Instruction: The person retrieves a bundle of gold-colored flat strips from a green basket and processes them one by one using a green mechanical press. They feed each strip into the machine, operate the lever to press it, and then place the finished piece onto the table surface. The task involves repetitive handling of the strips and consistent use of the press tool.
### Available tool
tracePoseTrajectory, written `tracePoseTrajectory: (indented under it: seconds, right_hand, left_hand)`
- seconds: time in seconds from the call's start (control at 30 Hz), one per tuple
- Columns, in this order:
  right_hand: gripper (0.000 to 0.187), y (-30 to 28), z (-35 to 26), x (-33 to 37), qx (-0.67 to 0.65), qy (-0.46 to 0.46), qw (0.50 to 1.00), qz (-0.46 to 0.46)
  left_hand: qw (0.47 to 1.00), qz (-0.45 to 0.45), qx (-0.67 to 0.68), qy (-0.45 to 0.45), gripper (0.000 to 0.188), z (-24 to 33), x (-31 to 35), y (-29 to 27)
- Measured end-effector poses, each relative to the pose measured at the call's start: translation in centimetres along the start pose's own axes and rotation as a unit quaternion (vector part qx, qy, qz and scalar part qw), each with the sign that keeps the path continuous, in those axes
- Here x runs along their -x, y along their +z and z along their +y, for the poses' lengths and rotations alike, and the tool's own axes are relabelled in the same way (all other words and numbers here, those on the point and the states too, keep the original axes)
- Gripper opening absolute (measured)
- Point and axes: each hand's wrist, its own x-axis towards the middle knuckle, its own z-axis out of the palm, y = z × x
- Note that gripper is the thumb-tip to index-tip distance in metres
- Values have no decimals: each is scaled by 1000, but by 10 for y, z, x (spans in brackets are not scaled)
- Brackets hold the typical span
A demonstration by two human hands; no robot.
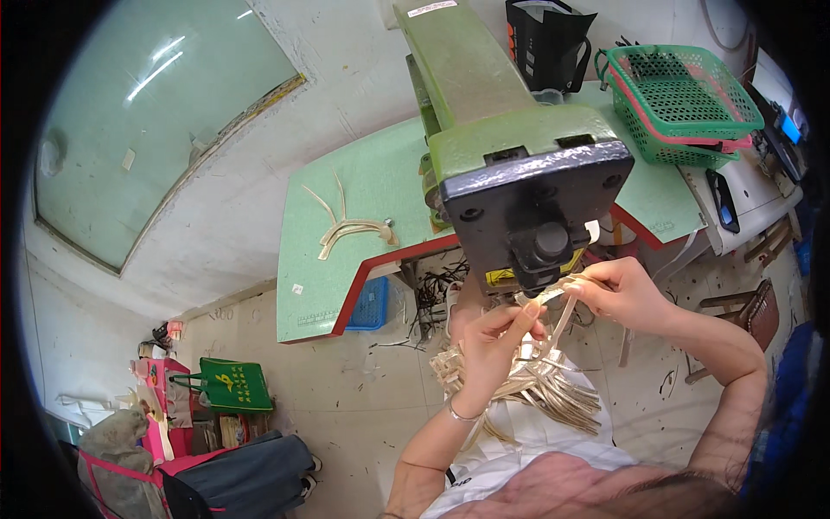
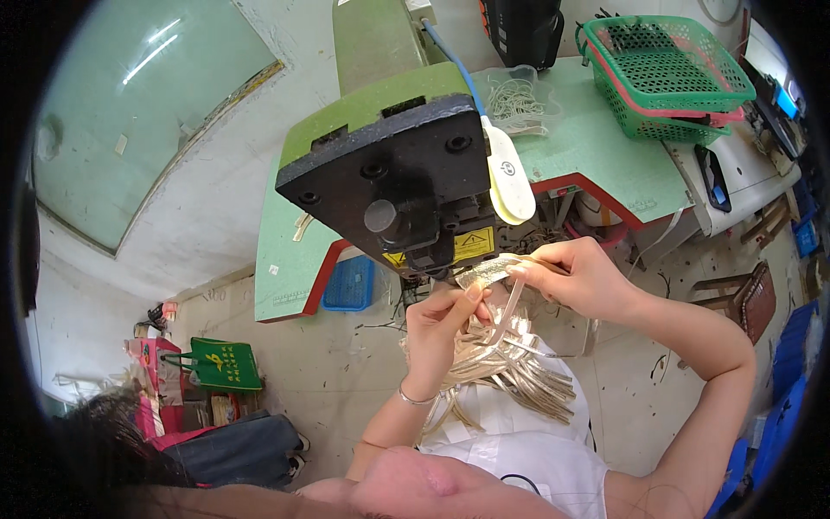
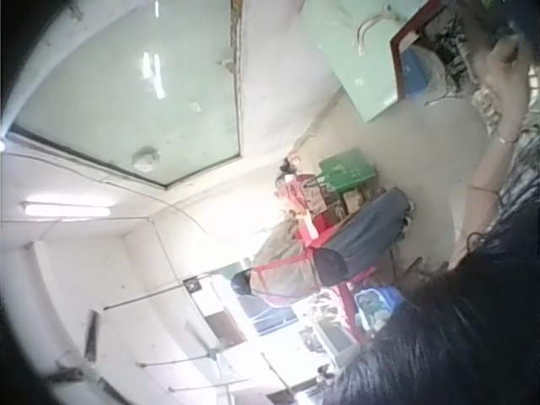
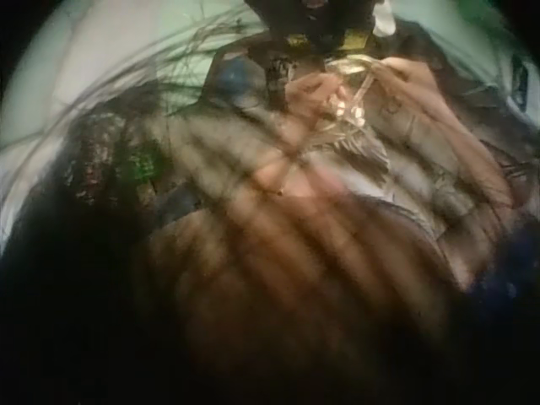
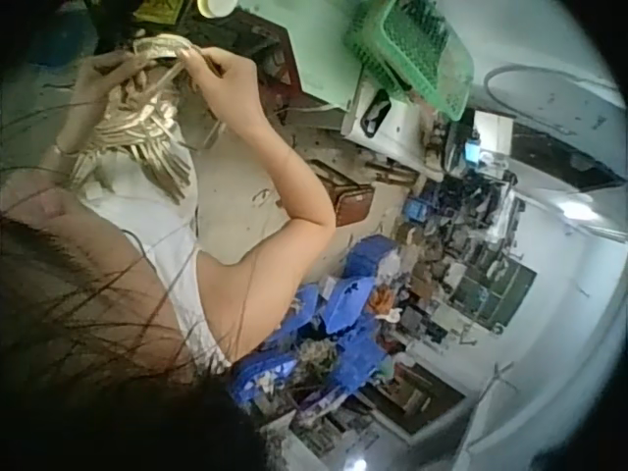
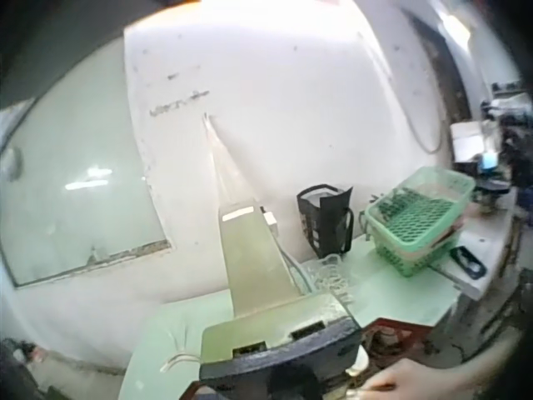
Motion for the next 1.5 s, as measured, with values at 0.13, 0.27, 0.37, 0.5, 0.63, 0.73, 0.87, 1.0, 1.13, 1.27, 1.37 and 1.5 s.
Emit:
tracePoseTrajectory:
  seconds: [0.13, 0.27, 0.37, 0.5, 0.63, 0.73, 0.87, 1.0, 1.13, 1.27, 1.37, 1.5]
  right_hand:
    - [22, 2, -1, -1, -80, 2, 996, -41]
    - [22, 10, -5, -6, -127, 12, 988, -82]
    - [22, 16, -13, -15, -72, -27, 993, -85]
    - [22, 20, -19, -26, -27, -53, 996, -71]
    - [30, 23, -15, -35, -4, -94, 993, -65]
    - [39, 18, -27, -36, 72, -150, 985, -37]
    - [45, 10, -15, -54, 208, -270, 940, 0]
    - [43, -30, -45, -52, 301, -36, 931, -202]
    - [35, -51, -39, -39, 159, -37, 951, -263]
    - [36, -29, -10, -30, -143, 68, 974, -163]
    - [42, -23, 0, -37, -235, 95, 955, -156]
    - [33, -15, -10, -42, -203, 82, 963, -159]
  left_hand:
    - [999, 20, 19, 33, 20, -4, 1, -2]
    - [996, 62, 37, 55, 19, -15, 9, -9]
    - [987, 123, 90, 41, 19, -23, 18, -12]
    - [975, 172, 137, 31, 20, -40, 30, -19]
    - [977, 199, 41, 62, 17, -37, 24, -22]
    - [962, 175, -117, 174, 15, -26, 3, -20]
    - [978, -12, -191, 77, 16, 0, -10, -40]
    - [998, -40, -57, -4, 18, 8, -10, -34]
    - [1000, 6, 25, -2, 19, 0, 1, -37]
    - [996, 65, 55, 28, 19, -11, 15, -40]
    - [991, 100, 81, 43, 20, -14, 22, -38]
    - [985, 125, 104, 49, 21, -14, 30, -40]
